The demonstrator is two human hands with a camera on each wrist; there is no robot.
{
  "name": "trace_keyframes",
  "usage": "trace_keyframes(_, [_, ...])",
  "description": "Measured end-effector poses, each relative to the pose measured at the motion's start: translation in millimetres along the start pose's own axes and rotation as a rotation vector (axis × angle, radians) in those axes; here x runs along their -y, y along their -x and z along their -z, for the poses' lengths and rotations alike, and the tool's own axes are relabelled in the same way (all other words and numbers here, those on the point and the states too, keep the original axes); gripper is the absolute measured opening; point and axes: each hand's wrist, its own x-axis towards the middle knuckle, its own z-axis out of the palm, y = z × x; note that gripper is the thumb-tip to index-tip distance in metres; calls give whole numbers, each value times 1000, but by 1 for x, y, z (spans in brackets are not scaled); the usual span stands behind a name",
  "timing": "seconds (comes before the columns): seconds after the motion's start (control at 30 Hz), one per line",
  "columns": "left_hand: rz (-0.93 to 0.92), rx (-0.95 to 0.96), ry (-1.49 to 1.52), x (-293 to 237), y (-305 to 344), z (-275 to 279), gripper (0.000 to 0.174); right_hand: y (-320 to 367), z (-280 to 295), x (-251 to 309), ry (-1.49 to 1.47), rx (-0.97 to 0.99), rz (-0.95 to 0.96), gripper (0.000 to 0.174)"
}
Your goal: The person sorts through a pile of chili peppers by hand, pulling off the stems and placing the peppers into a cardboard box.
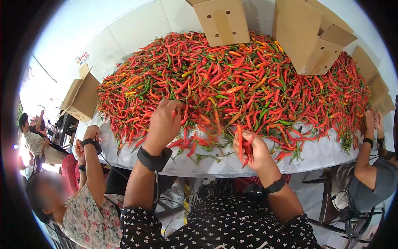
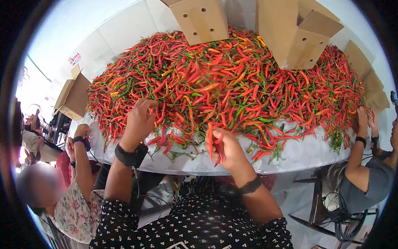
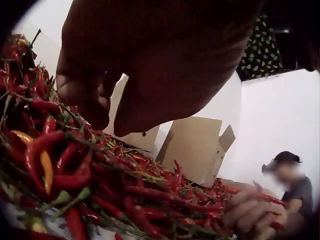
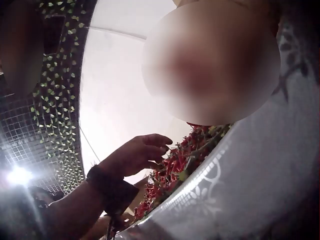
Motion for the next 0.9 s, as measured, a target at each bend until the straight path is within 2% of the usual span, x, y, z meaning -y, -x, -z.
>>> trace_keyframes(0.1, [-90,76,171,-5,-4,-6,19,2,-1,-1,-73,-67,6,21])
trace_keyframes(0.17, [-135,135,174,-15,-6,-13,20,2,-3,-1,-67,-65,17,20])
trace_keyframes(0.23, [-308,234,193,-23,-9,-21,20,2,-3,-2,-59,-65,33,20])
trace_keyframes(0.3, [-296,240,183,-28,-6,-26,18,3,-1,-4,71,-75,86,16])
trace_keyframes(0.37, [-329,356,43,-28,-6,-30,19,5,-3,-2,86,-85,80,14])
trace_keyframes(0.47, [-361,270,170,-13,-7,-30,18,3,-6,-6,71,-103,107,11])
trace_keyframes(0.5, [-360,274,170,-15,-7,-24,18,2,-6,-7,46,-111,137,10])
trace_keyframes(0.57, [-124,149,269,-18,-8,-4,16,2,-8,-5,35,-105,114,9])
trace_keyframes(0.6, [-5,156,307,-9,-7,-1,15,2,-9,-4,29,-98,94,9])
trace_keyframes(0.63, [1,151,302,-2,-5,2,15,2,-9,-2,29,-91,87,9])
trace_keyframes(0.7, [164,153,337,8,-3,8,16,3,-9,0,40,-90,42,7])
trace_keyframes(0.77, [163,176,288,11,-2,11,18,2,-8,-1,35,-85,60,7])
trace_keyframes(0.83, [105,48,46,12,-1,10,16,2,-9,-2,30,-83,80,7])
trace_keyframes(0.87, [105,50,47,11,-2,7,16,2,-9,-2,33,-85,81,7])
trace_keyframes(0.9, [-31,35,84,6,-3,2,16,2,-10,-3,37,-86,81,7])
